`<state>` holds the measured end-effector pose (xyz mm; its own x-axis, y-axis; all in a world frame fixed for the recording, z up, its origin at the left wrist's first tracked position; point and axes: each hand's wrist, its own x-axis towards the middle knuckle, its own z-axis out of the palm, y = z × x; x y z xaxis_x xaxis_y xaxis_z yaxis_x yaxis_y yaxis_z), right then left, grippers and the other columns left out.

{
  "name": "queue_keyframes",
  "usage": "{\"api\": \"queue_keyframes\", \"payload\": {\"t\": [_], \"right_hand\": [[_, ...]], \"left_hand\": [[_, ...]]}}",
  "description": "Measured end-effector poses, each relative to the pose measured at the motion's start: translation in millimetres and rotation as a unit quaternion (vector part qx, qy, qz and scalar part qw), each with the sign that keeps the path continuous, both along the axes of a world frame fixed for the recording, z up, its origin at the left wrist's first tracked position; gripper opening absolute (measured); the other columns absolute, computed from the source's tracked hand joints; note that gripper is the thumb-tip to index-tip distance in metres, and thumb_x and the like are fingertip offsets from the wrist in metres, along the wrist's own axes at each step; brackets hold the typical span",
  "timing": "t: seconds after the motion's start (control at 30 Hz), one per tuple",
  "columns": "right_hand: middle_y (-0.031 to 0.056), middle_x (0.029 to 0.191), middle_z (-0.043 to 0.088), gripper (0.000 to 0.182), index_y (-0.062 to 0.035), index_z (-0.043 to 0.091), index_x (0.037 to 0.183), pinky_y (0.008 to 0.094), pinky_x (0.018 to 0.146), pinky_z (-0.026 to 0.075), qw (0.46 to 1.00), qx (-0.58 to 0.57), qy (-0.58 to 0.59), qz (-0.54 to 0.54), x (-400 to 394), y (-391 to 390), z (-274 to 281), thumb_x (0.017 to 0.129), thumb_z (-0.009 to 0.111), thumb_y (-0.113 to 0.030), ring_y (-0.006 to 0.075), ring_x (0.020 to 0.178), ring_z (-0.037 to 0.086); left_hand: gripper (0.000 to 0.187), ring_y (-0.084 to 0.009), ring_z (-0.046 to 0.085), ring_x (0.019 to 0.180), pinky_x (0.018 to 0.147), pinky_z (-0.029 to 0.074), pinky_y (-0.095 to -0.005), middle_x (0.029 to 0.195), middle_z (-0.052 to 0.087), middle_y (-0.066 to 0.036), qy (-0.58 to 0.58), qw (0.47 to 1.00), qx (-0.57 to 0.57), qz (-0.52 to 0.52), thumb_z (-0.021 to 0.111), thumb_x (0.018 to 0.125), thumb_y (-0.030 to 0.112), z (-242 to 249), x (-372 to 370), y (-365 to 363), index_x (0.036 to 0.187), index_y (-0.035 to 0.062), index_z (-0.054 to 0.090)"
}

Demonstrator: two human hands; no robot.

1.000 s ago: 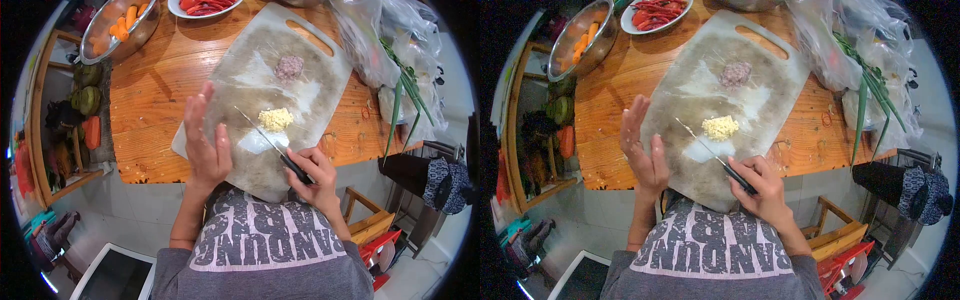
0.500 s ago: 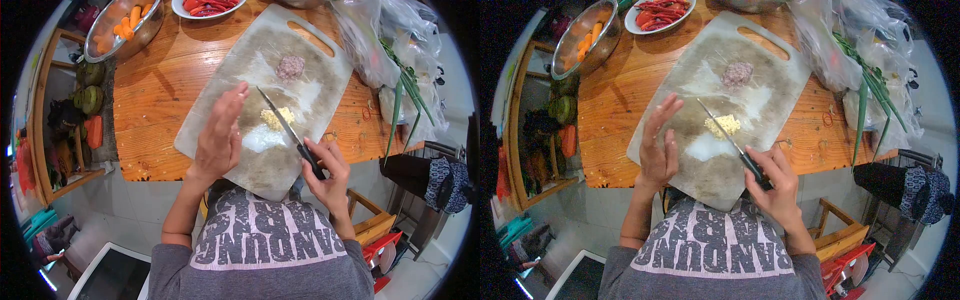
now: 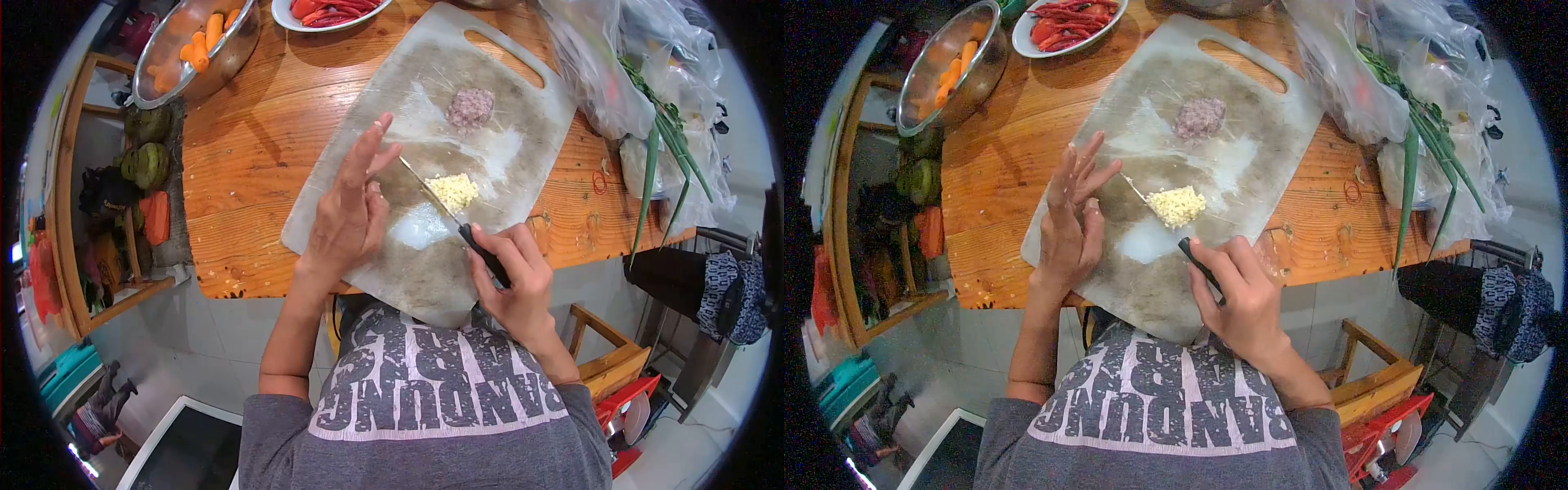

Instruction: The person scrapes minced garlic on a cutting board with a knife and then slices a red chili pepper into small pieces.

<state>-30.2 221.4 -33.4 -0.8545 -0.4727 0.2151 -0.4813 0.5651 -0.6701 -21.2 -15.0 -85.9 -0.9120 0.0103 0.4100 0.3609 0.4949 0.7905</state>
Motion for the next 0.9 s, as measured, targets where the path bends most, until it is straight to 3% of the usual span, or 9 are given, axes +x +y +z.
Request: {"api": "queue_keyframes", "payload": {"t": [0.2, 0.37, 0.53, 0.6, 0.7, 0.9], "right_hand": [[0.0071, 0.078, 0.055, 0.033, -0.0044, 0.073, 0.106, 0.0354, 0.061, 0.046, 0.998, 0.042, 0.045, -0.001, 0.3, -2.2, -9.8, 0.074, 0.078, 0.002, 0.0242, 0.071, 0.058], [0.0056, 0.08, 0.057, 0.036, -0.0052, 0.073, 0.108, 0.0339, 0.064, 0.045, 0.996, 0.042, 0.077, 0.007, 0.0, -0.3, -14.4, 0.073, 0.078, 0.001, 0.0234, 0.073, 0.056], [0.0052, 0.081, 0.057, 0.036, -0.0043, 0.073, 0.108, 0.0344, 0.064, 0.045, 0.993, 0.096, 0.065, 0.024, -8.2, -2.6, 27.0, 0.073, 0.077, 0.001, 0.0237, 0.073, 0.055], [0.0048, 0.08, 0.056, 0.036, -0.004, 0.073, 0.109, 0.0344, 0.065, 0.045, 0.993, 0.087, 0.076, 0.03, -7.6, -0.6, 12.9, 0.073, 0.077, 0.0, 0.0227, 0.072, 0.055], [0.0044, 0.079, 0.055, 0.037, -0.0042, 0.073, 0.109, 0.0342, 0.063, 0.044, 0.991, 0.075, 0.1, 0.045, -9.0, 1.6, -7.1, 0.073, 0.077, 0.0, 0.0221, 0.071, 0.054], [0.0036, 0.078, 0.055, 0.039, -0.0057, 0.073, 0.111, 0.0341, 0.062, 0.044, 0.993, 0.078, 0.086, 0.033, -14.4, -1.0, 5.3, 0.073, 0.077, 0.001, 0.0216, 0.07, 0.053]], "left_hand": [[0.094, -0.0372, 0.06, 0.126, 0.1, 0.051, -0.0397, 0.157, 0.035, -0.028, -0.044, 0.999, 0.024, 0.019, 0.036, 0.082, -0.021, 2.5, -0.1, 0.7, 0.161, 0.0172, 0.002], [0.093, -0.0375, 0.06, 0.126, 0.102, 0.05, -0.0417, 0.156, 0.036, -0.028, -0.034, 0.999, 0.01, 0.027, 0.037, 0.082, -0.02, 1.6, -0.6, 2.7, 0.161, 0.0152, 0.003], [0.092, -0.0373, 0.06, 0.126, 0.105, 0.048, -0.0428, 0.155, 0.038, -0.028, -0.035, 0.999, 0.013, 0.024, 0.038, 0.082, -0.019, 3.0, -2.1, 4.6, 0.161, 0.0142, 0.004], [0.093, -0.0373, 0.06, 0.126, 0.106, 0.048, -0.0432, 0.155, 0.038, -0.028, -0.055, 0.998, 0.015, 0.02, 0.038, 0.082, -0.019, 3.2, -3.2, 5.8, 0.161, 0.0141, 0.004], [0.087, -0.0358, 0.064, 0.121, 0.092, 0.056, -0.039, 0.155, 0.039, -0.023, -0.019, 0.999, 0.023, 0.035, 0.044, 0.081, -0.018, -2.4, -3.8, 3.9, 0.159, 0.0094, 0.016], [0.087, -0.0365, 0.063, 0.122, 0.093, 0.055, -0.0388, 0.156, 0.038, -0.024, -0.026, 0.998, 0.03, 0.038, 0.044, 0.081, -0.018, -2.0, -3.3, 4.8, 0.159, 0.0087, 0.015]]}}
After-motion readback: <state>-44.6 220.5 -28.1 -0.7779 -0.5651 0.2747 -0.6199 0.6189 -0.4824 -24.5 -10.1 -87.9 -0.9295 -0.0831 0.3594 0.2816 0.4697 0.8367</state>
